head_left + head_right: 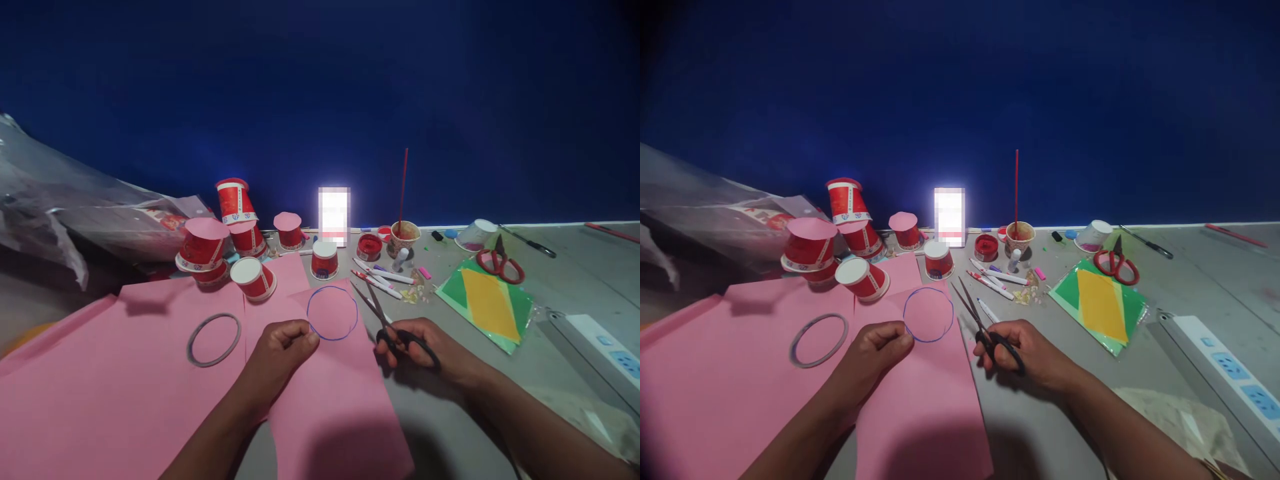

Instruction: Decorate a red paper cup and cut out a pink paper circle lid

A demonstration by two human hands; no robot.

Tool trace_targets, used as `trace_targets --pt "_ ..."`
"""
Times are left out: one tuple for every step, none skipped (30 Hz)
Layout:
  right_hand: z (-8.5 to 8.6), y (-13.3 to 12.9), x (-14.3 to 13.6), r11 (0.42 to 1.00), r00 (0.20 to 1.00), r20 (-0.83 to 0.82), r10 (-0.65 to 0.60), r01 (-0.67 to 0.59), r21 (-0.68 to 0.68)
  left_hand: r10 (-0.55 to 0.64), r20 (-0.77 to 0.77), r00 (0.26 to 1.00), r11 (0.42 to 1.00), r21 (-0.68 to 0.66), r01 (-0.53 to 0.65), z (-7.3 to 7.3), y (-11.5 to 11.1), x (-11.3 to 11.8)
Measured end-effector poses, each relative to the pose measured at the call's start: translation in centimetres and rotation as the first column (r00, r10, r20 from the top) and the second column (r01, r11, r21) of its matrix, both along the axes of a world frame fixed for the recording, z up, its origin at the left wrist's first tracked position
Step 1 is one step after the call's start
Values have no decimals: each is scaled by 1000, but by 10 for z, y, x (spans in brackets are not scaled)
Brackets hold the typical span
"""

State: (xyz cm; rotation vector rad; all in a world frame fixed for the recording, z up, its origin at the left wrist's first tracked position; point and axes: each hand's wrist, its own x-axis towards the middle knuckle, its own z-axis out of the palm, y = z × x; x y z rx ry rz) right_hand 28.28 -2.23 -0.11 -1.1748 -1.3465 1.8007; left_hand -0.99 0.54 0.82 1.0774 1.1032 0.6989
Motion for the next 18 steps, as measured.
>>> trace_targets --pt "1 0 -1 1000 1000 4 10 -10 -7 -3 11 1000 1000 -13 3 -1 -1 1" --pt "1 -1 -2 1000 1000 -2 14 -15 -19 2 21 1000 1000 -19 -1 -2 -1 2" --pt "1 -1 -4 999 1000 -11 11 -11 -35 9 34 999 1000 -19 -8 -4 -1 4" --pt "1 -2 -6 999 1000 -16 -6 5 -51 12 55 998 1000 -17 -11 -5 -1 5" --pt "1 -3 -9 998 1000 -12 -23 23 -60 13 87 996 1000 -12 -12 -6 0 7" --pt "0 -3 -11 997 999 1 -37 37 -62 9 132 991 1000 -7 -8 -8 2 8" --pt "0 -4 -14 997 999 20 -46 47 -59 -3 182 983 1000 -5 4 -9 4 10" --pt "0 -4 -15 997 998 39 -53 55 -52 -9 236 972 1000 -7 11 -11 6 11" --pt "0 -4 -17 997 997 49 -61 63 -44 -15 282 959 1000 -14 20 -12 9 12" --pt "1 -5 -17 997 997 47 -64 66 -33 -18 314 949 999 -23 26 -13 11 13" --pt "1 -5 -18 998 997 38 -64 65 -25 -15 330 944 999 -27 25 -14 13 14" --pt "2 -6 -19 997 997 27 -68 69 -17 -17 335 942 999 -28 28 -14 14 15" --pt "3 -6 -19 997 997 20 -74 74 -9 -16 333 943 999 -28 27 -14 15 16" --pt "3 -7 -20 997 997 18 -76 76 -3 -15 328 945 999 -25 25 -13 15 18" --pt "4 -7 -21 997 997 15 -80 80 -1 -13 319 948 1000 -21 21 -12 14 20" --pt "4 -8 -22 996 996 3 -94 94 -3 -7 310 951 1000 -14 12 -9 13 21" --pt "4 -8 -22 993 993 -18 -114 114 -8 6 301 953 1000 -6 -4 -6 11 23" --pt "4 -8 -21 991 990 -43 -137 136 -16 23 289 957 1000 1 -25 -2 10 24"
